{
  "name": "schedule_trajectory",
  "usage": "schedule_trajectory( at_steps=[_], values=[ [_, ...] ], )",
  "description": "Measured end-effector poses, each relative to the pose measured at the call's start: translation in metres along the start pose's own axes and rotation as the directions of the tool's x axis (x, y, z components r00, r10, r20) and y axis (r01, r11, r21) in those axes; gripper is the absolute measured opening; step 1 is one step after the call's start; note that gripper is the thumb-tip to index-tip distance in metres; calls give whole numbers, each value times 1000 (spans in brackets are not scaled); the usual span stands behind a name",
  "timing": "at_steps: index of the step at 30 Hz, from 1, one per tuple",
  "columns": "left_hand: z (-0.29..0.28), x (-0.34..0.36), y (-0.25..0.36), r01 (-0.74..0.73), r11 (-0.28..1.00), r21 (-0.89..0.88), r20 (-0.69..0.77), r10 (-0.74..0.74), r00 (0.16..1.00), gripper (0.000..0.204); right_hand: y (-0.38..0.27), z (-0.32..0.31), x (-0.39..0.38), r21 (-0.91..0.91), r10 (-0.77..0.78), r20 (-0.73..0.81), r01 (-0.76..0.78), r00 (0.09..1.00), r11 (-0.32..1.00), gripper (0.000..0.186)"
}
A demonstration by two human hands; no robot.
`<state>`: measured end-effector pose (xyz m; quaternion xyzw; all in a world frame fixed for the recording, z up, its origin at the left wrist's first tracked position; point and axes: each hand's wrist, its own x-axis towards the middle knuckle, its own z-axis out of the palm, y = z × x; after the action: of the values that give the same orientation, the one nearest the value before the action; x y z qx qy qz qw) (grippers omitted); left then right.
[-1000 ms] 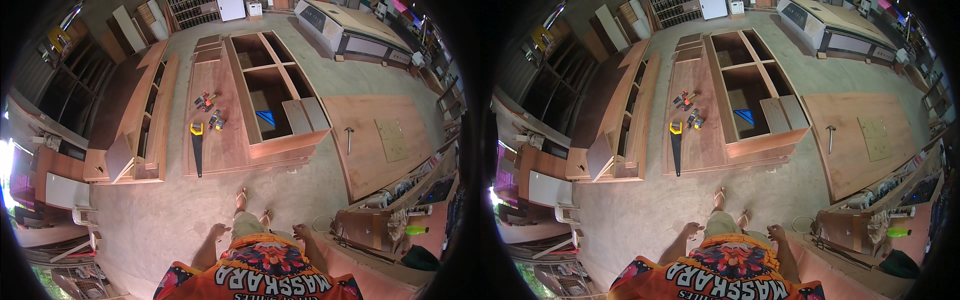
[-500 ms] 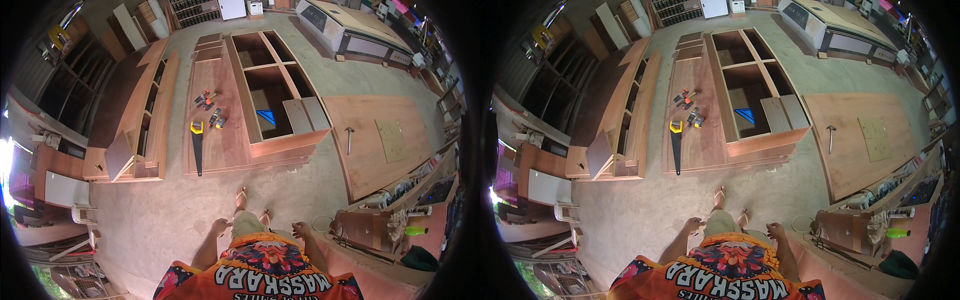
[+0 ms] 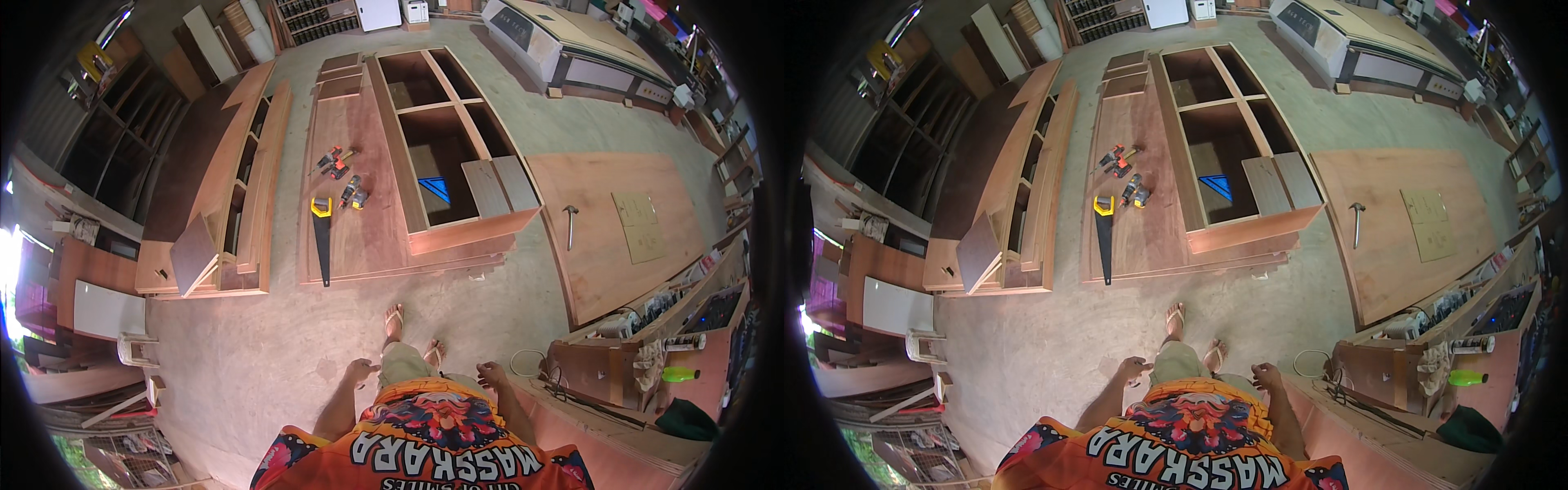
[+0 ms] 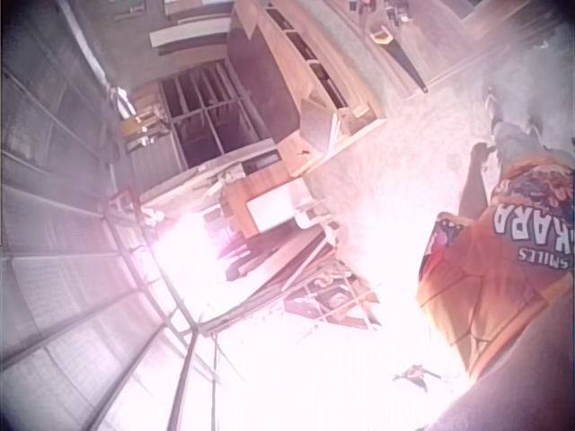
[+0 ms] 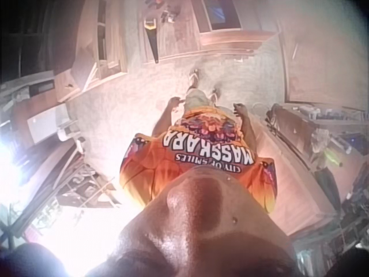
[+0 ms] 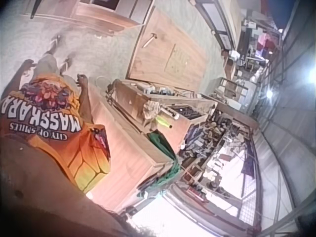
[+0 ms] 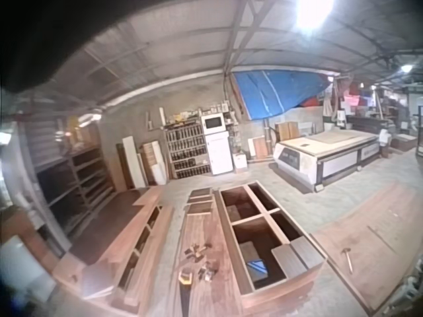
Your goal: The person uses a tape measure to take dimensions of wooden cabinet components and a table saw, then places a wooden panel into a wooden frame.
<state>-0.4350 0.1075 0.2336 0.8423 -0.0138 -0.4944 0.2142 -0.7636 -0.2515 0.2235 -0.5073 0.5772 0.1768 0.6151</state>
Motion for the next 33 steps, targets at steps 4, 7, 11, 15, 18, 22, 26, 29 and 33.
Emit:
schedule_trajectory(
  at_steps=[4, 7, 11, 15, 18, 22, 26, 29, 33],
  values=[
    [1, 5, -8, -31, 999, 35, -15, 32, 999, 77, -3, 2, 0, 3, -16, 8, 16, 1000, 1000, 51],
    [3, 4, -4, -38, 999, 26, -12, 38, 999, 76, 1, -1, 3, 9, -22, 11, 22, 1000, 1000, 52],
    [4, -1, 5, 19, 999, -39, 4, -19, 1000, 75, 7, -5, 7, -18, -15, 20, 16, 1000, 1000, 52],
    [3, 1, 2, 26, 999, -37, 14, -25, 1000, 76, 6, -2, 3, -10, -17, 13, 18, 1000, 1000, 51],
    [0, 9, -10, -17, 1000, -10, -9, 16, 1000, 76, 1, 3, 3, 15, -37, 10, 36, 999, 999, 51],
    [5, 9, -6, 7, 1000, -30, 1, -7, 1000, 75, 1, -1, 3, -9, -17, 10, 17, 1000, 1000, 51],
    [3, 7, -3, 14, 999, -30, 9, -14, 1000, 74, -1, -2, 3, -31, -13, 24, 14, 1000, 999, 52],
    [1, 5, -2, 22, 999, -35, 10, -22, 1000, 73, -3, 2, 2, -4, -29, 1, 29, 1000, 1000, 50],
    [6, 1, 8, 43, 998, -42, 26, -42, 999, 73, 0, -3, 1, -4, -22, -16, 22, 1000, 1000, 51]
  ],
)
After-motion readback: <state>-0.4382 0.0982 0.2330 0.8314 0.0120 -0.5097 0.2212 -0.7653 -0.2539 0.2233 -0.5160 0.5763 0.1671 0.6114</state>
